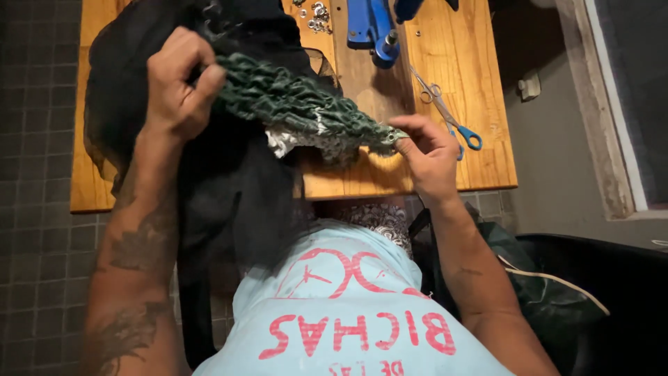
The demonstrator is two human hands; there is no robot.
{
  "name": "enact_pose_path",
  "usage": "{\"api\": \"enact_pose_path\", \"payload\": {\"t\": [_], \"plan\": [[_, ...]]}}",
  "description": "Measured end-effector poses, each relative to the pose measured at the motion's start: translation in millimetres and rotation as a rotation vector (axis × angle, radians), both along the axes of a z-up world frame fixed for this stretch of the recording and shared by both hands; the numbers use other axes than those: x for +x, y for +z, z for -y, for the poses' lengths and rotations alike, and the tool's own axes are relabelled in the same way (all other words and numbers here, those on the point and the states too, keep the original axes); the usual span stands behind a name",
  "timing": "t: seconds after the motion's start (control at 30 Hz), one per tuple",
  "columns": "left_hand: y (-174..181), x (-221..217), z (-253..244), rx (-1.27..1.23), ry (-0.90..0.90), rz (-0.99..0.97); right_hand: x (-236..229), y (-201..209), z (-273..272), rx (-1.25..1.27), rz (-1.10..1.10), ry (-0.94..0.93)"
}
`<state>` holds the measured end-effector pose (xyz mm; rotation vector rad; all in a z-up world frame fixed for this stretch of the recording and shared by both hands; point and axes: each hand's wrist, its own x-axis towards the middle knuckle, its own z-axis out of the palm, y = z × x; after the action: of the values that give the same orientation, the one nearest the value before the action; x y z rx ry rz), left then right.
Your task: Attaching metal hardware to a ruffled material using a manual press and trimming with scissors
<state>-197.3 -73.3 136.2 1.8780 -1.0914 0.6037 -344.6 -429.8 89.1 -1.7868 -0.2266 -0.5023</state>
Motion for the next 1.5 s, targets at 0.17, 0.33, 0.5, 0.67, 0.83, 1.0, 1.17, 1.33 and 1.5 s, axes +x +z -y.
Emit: {"api": "enact_pose_path", "payload": {"t": [0.17,0.33,0.5,0.67,0.83,1.0,1.17,1.33,1.5], "plan": [[15.3,16.5,26.7,0.058,0.1,-0.102,-7.4,-3.6,-0.5,0.461,-0.277,0.171],[34.2,24.9,58.0,0.125,0.056,-0.101,-14.9,-16.0,-7.8,0.605,-0.251,0.177],[59.3,-12.5,89.9,0.111,0.001,-0.074,-22.8,-9.4,-11.8,0.077,-0.029,-0.184],[33.3,-68.9,126.6,0.505,0.378,0.704,-22.9,-24.1,-12.6,0.146,0.174,-0.272],[-6.8,-75.7,155.4,0.035,0.127,0.711,-14.5,-16.5,-16.3,0.072,0.412,-0.246],[-14.4,-66.7,156.3,-0.005,0.136,0.715,-16.2,1.0,-11.7,-0.164,0.583,-0.281],[-18.5,-62.0,135.7,-0.077,0.141,0.751,-3.4,0.3,9.6,-0.488,0.872,-0.348],[-22.6,-58.8,116.9,-0.121,0.194,0.749,4.6,2.5,7.1,-0.595,0.985,-0.428],[-34.6,-60.9,108.6,-0.17,0.187,0.709,4.9,2.6,4.3,-0.613,1.029,-0.412]]}}
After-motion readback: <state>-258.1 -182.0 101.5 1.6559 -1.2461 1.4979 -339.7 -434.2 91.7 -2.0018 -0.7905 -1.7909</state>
